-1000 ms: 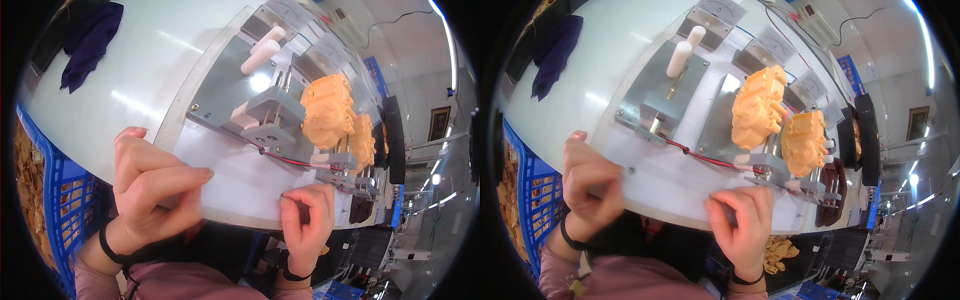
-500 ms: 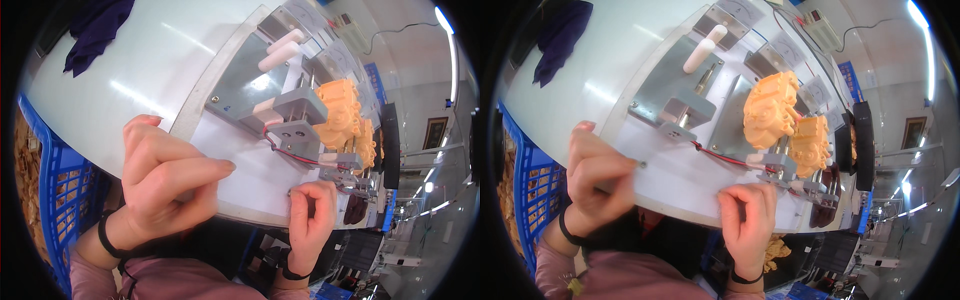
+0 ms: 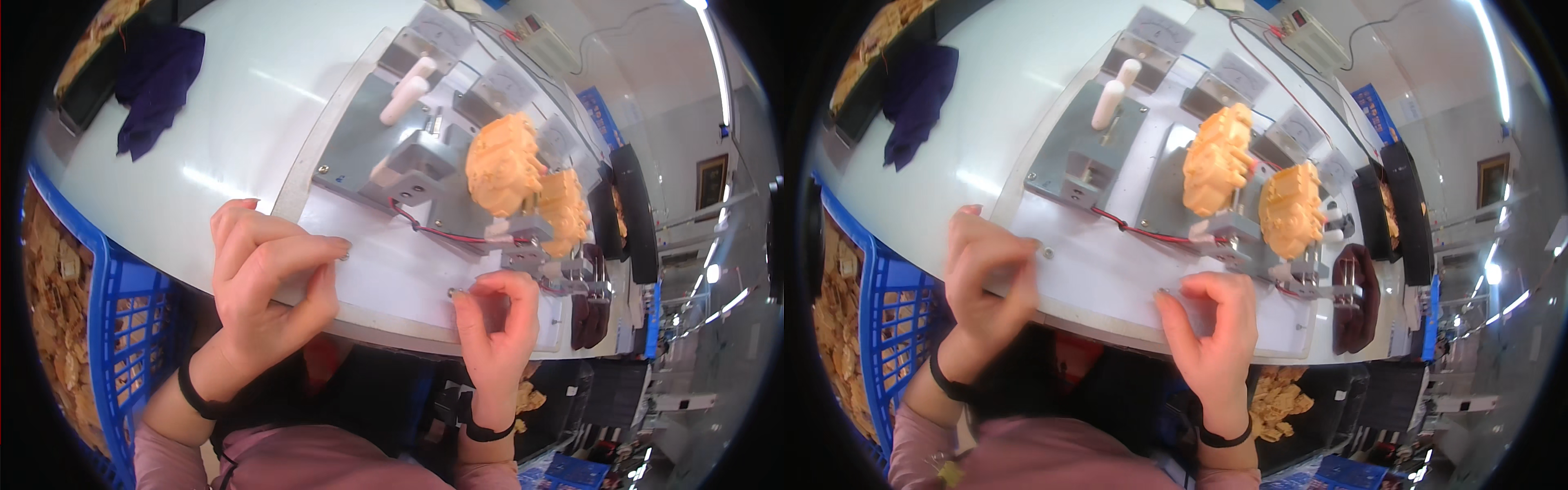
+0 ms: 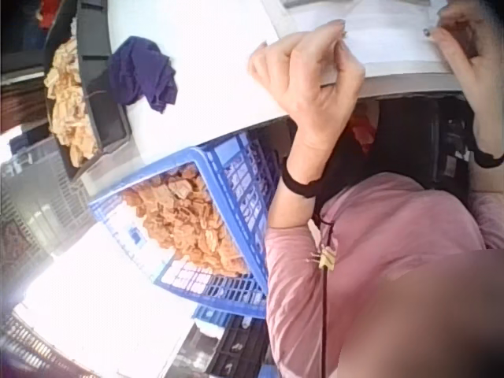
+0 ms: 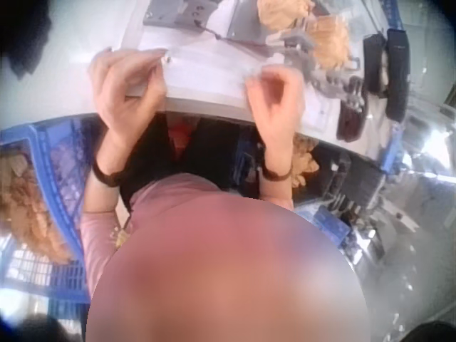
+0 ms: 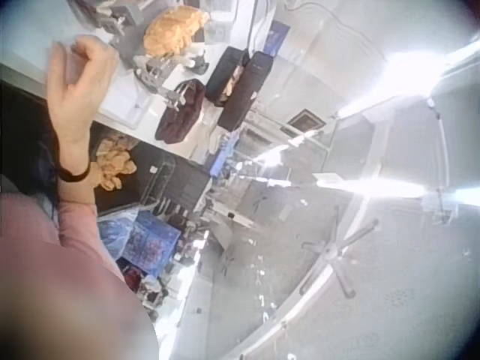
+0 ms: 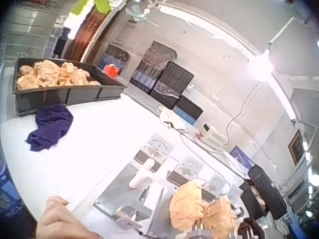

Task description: Placing yellow plastic toy components onto a testing jig and monitoring analog meters.

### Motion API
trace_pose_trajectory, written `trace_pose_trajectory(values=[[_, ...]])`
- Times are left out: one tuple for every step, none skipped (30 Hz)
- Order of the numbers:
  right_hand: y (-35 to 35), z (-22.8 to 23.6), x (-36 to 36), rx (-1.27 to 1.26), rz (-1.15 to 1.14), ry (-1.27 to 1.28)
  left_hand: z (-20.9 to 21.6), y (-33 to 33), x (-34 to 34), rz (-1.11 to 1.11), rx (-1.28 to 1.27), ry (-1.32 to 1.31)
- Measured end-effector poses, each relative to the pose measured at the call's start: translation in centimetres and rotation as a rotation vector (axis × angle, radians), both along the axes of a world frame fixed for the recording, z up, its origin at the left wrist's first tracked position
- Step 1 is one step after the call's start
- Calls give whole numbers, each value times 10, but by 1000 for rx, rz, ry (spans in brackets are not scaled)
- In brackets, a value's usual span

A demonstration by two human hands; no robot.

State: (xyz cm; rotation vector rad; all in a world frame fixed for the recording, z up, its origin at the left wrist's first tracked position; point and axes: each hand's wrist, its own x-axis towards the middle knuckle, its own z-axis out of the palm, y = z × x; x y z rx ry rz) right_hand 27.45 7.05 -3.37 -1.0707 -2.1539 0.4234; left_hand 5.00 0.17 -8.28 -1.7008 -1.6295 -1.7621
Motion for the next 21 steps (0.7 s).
trace_pose_trajectory(values=[[0,-2,1,-5,8,111,1,-1,1,10,-20,-17],[-1,-4,3,-8,16,228,2,-1,2,20,-47,-33],[-1,-5,4,6,-3,275,3,-2,3,1,-28,20],[-1,-4,6,-1,9,317,4,-3,4,16,-55,-24],[0,-3,7,3,24,359,6,-3,5,36,-84,-68],[1,-3,9,-9,40,388,7,-5,6,20,-103,-89],[1,-1,9,-12,33,427,8,-6,7,9,-105,-41],[2,0,10,-37,55,449,8,-6,8,20,-131,-90],[3,2,10,-49,74,466,8,-6,10,29,-157,-143],[4,3,10,-50,65,503,8,-7,10,35,-168,-138],[4,4,10,-55,90,501,9,-7,11,22,-163,-106],[4,5,10,-55,116,494,9,-7,12,41,-168,-120],[5,6,9,-53,104,517,10,-7,12,61,-174,-137],[5,6,8,-65,117,507,10,-7,13,49,-172,-118],[6,7,7,-73,132,495,11,-7,13,49,-175,-120],[7,7,4,-74,139,501,11,-8,13,59,-184,-128],[8,8,2,-71,135,515,12,-8,14,48,-178,-109],[9,8,1,-64,127,516,12,-8,14,51,-177,-117],[10,8,-1,-55,122,517,11,-8,14,66,-180,-127],[10,8,-2,-56,119,525,11,-8,14,55,-175,-117],[11,8,-3,-50,120,528,10,-8,14,51,-173,-122]])
